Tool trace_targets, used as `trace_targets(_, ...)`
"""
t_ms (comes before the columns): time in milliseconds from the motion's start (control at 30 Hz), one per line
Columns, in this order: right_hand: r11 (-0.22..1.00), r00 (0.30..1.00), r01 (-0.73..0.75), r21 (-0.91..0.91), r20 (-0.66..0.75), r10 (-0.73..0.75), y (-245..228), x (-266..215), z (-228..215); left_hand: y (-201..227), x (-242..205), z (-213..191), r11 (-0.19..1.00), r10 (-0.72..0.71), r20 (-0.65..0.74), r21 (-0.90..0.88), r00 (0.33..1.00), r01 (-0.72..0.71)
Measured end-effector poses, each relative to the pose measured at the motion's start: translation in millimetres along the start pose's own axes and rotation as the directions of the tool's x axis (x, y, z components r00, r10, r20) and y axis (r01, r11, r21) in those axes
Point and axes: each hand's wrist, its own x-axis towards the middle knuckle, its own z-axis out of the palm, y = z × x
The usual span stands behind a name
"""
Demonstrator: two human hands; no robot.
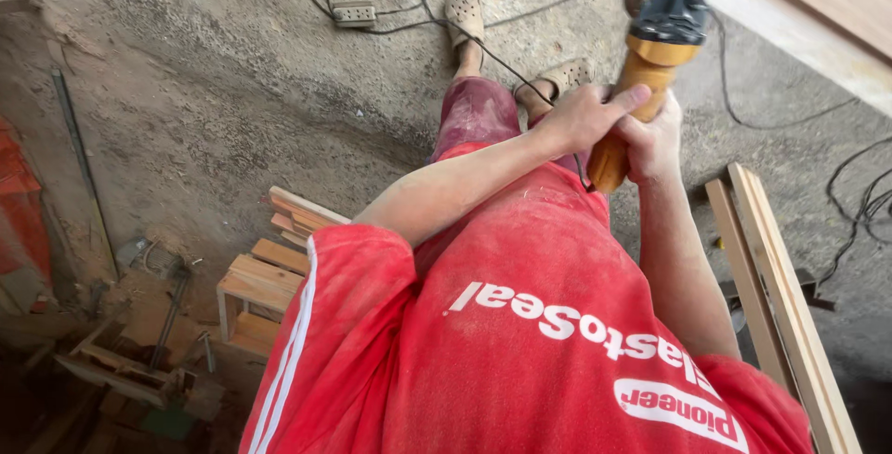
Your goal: The person uses an electric sander to smooth the surface of a long wooden plank resting on a workbench. They move the sander back and forth along the plank's length, occasionally repositioning the wood to access different areas.
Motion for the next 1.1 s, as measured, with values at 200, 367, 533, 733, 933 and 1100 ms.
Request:
trace_targets(200,0.989,0.963,-0.067,-0.130,0.251,0.098,-42.5,82.4,132.7,-26.7,-24.4,-152.2,0.930,-0.049,-0.069,-0.366,0.996,0.020)
trace_targets(367,0.993,0.953,0.026,-0.112,0.301,0.009,-55.9,115.5,191.0,-30.9,-24.6,-222.6,0.897,0.004,-0.136,-0.437,0.991,-0.063)
trace_targets(533,0.993,0.986,-0.079,-0.085,0.138,0.091,-65.5,83.5,162.4,-10.4,-18.3,-185.6,0.952,-0.040,0.025,-0.302,0.999,0.046)
trace_targets(733,0.996,0.993,-0.071,-0.048,0.086,0.075,-57.5,72.4,166.1,-0.7,-22.2,-176.4,0.999,-0.025,-0.038,0.024,0.999,0.026)
trace_targets(933,0.989,0.949,0.027,-0.146,0.314,0.020,-72.1,135.5,241.7,-22.2,-32.4,-276.7,0.924,0.050,-0.164,-0.367,0.985,-0.108)
trace_targets(1100,0.986,0.943,-0.136,-0.096,0.293,0.159,-82.1,142.8,258.6,-24.2,-39.2,-293.6,0.852,-0.004,-0.119,-0.520,0.993,-0.059)
